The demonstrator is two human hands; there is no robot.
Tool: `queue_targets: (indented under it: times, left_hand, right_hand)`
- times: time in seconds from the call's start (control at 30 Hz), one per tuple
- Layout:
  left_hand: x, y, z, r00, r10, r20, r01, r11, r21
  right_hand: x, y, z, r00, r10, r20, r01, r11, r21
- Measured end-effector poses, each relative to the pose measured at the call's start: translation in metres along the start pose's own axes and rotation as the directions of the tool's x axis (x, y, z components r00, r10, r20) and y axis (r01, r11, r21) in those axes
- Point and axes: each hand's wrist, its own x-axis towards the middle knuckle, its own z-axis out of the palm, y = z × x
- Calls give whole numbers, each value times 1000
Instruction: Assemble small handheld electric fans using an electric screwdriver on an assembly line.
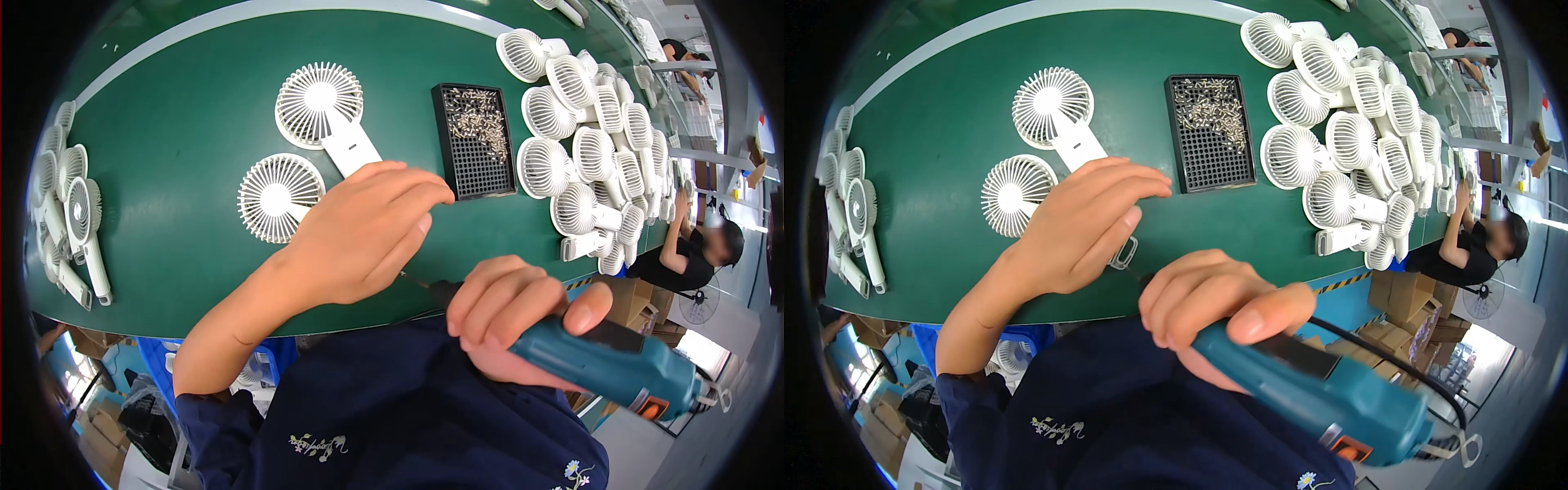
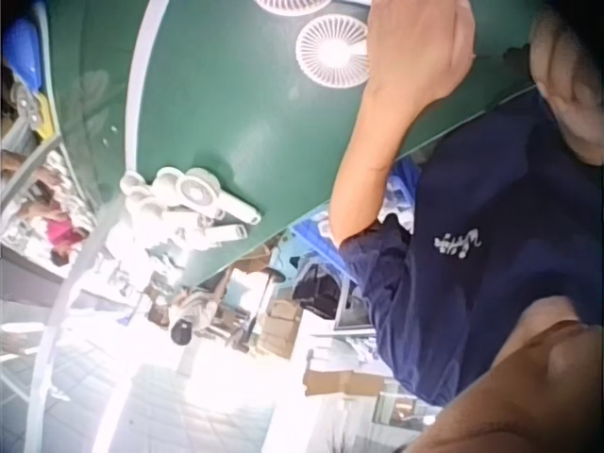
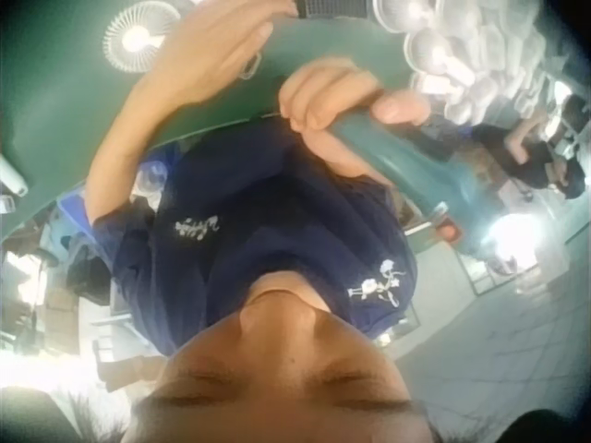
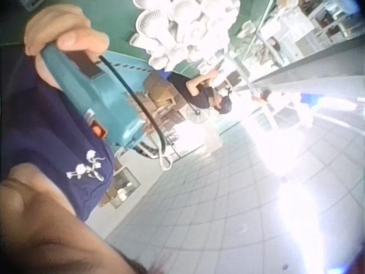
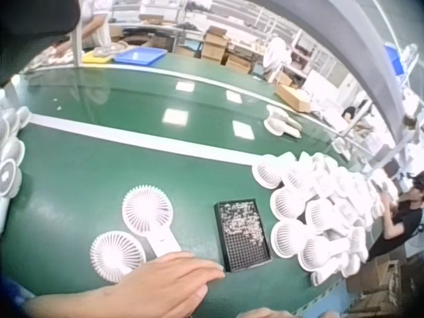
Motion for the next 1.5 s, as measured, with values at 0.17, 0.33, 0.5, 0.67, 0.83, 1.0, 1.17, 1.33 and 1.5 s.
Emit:
queue_targets:
  times: [0.17,0.33,0.5,0.67,0.83,1.0,1.17,1.33,1.5]
  left_hand:
    - [1,1,4,998,-49,-46,48,999,-25]
    - [-2,2,1,990,-114,-84,101,985,-137]
    - [-1,4,1,990,-128,-64,114,977,-179]
    - [2,2,-1,990,-123,-67,106,970,-217]
    - [2,7,-9,987,-144,-67,128,971,-200]
    - [-4,22,-16,992,-123,-1,97,781,616]
    - [-30,13,-12,989,-150,-7,114,720,684]
    - [55,-96,-48,993,118,17,-83,587,805]
    - [129,-77,-102,864,323,-385,110,626,772]
  right_hand:
    - [-2,15,10,999,-45,21,44,999,25]
    - [-2,24,9,999,-13,33,13,1000,2]
    - [-5,28,10,999,35,32,-35,999,12]
    - [0,24,3,978,102,181,-81,989,-121]
    - [-2,16,11,992,-65,-110,71,996,50]
    - [-12,13,-33,949,-16,-316,35,998,53]
    - [-37,12,-53,917,59,-395,-5,991,137]
    - [-54,-2,-68,904,35,-426,9,995,102]
    - [-48,-13,-52,869,134,-476,16,955,298]
